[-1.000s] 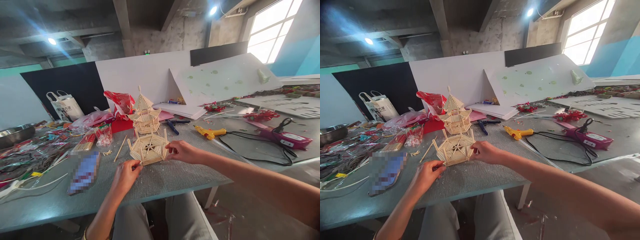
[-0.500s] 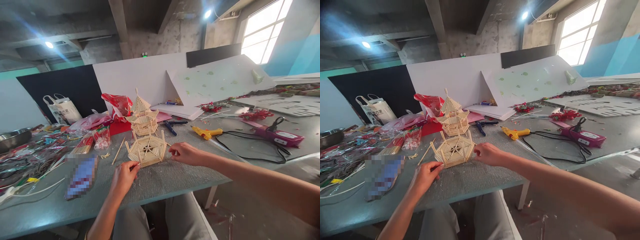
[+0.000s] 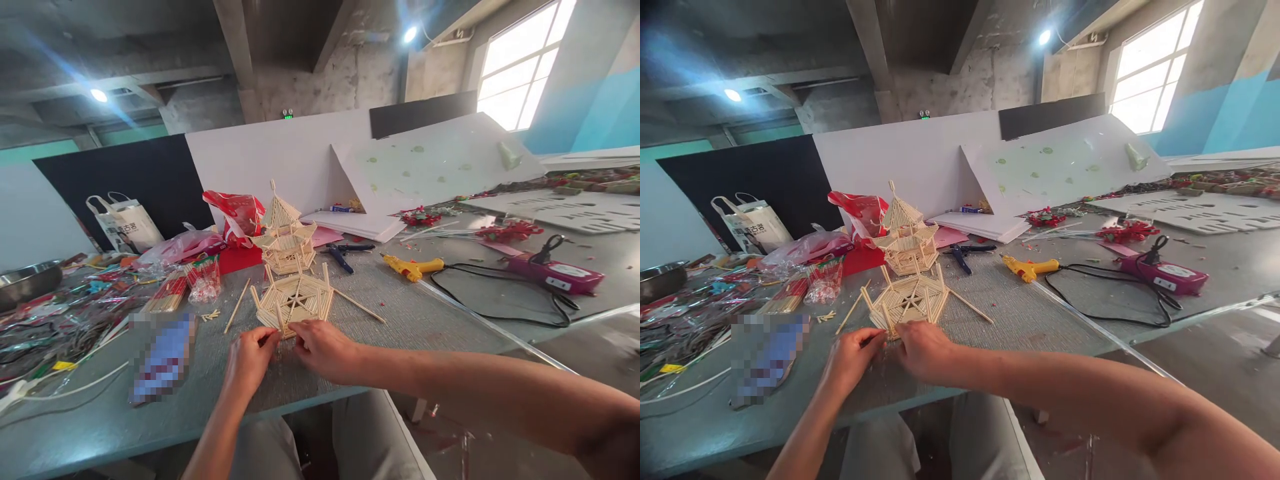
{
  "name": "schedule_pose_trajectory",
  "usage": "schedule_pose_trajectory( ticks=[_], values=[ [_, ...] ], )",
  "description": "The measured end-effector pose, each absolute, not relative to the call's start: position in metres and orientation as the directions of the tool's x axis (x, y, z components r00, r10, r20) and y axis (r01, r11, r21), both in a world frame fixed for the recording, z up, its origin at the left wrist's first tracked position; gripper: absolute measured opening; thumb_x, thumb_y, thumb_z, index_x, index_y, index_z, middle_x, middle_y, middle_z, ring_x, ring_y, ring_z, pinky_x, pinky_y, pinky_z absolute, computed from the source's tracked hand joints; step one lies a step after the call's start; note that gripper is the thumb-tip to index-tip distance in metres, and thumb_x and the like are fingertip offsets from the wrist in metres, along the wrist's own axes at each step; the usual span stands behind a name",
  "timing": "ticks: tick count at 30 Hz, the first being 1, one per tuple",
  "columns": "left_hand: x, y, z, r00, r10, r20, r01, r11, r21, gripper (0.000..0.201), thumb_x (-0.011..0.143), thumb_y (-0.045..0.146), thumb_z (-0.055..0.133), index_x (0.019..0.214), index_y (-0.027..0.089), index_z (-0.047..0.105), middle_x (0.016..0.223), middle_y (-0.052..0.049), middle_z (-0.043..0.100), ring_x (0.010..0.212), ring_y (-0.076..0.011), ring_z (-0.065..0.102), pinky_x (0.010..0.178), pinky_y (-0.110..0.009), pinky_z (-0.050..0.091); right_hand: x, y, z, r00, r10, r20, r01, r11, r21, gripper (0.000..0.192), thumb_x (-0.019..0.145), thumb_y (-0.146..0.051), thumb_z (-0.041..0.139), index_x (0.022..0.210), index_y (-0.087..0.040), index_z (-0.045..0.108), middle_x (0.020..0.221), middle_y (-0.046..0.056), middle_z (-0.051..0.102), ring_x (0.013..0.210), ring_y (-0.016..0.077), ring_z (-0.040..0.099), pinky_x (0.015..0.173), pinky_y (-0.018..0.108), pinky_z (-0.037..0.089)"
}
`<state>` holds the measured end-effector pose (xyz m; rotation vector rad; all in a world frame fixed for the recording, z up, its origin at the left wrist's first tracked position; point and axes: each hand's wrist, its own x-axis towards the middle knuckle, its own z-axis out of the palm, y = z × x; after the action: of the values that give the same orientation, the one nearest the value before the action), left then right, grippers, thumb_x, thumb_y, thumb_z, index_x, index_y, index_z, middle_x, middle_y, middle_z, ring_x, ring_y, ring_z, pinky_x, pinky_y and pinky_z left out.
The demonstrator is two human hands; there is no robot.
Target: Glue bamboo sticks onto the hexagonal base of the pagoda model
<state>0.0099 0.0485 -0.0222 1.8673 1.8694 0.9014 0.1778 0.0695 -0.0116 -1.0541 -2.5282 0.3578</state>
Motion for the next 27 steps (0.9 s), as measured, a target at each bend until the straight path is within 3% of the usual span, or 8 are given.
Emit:
schedule_pose_trajectory(
  ticks=[12, 27],
  values=[
    [0.018, 0.046, -0.015, -0.109, 0.981, 0.161, 0.75, -0.026, 0.661, 0.031, 0.076, 0.034, 0.045, 0.085, 0.016, 0.068, 0.06, -0.001, 0.066, 0.057, -0.0148, 0.061, 0.056, -0.023, 0.039, 0.162, 0.086, -0.016, -0.581, 0.795, 0.176, 0.655, 0.584, -0.479, 0.014, 0.068, -0.019, 0.046, 0.079, -0.015, 0.054, 0.063, 0.001, 0.055, 0.055, 0.0097, 0.045, 0.049, 0.018, 0.026],
    [0.018, 0.048, -0.019, -0.093, 0.967, 0.236, 0.816, -0.062, 0.575, 0.025, 0.077, 0.03, 0.046, 0.077, 0.019, 0.069, 0.065, -0.002, 0.068, 0.062, -0.0154, 0.061, 0.057, -0.023, 0.037, 0.161, 0.085, -0.018, -0.585, 0.78, 0.224, 0.654, 0.616, -0.439, 0.016, 0.068, -0.019, 0.043, 0.078, -0.015, 0.055, 0.066, 0.003, 0.058, 0.057, 0.0112, 0.048, 0.051, 0.019, 0.028]
  ],
)
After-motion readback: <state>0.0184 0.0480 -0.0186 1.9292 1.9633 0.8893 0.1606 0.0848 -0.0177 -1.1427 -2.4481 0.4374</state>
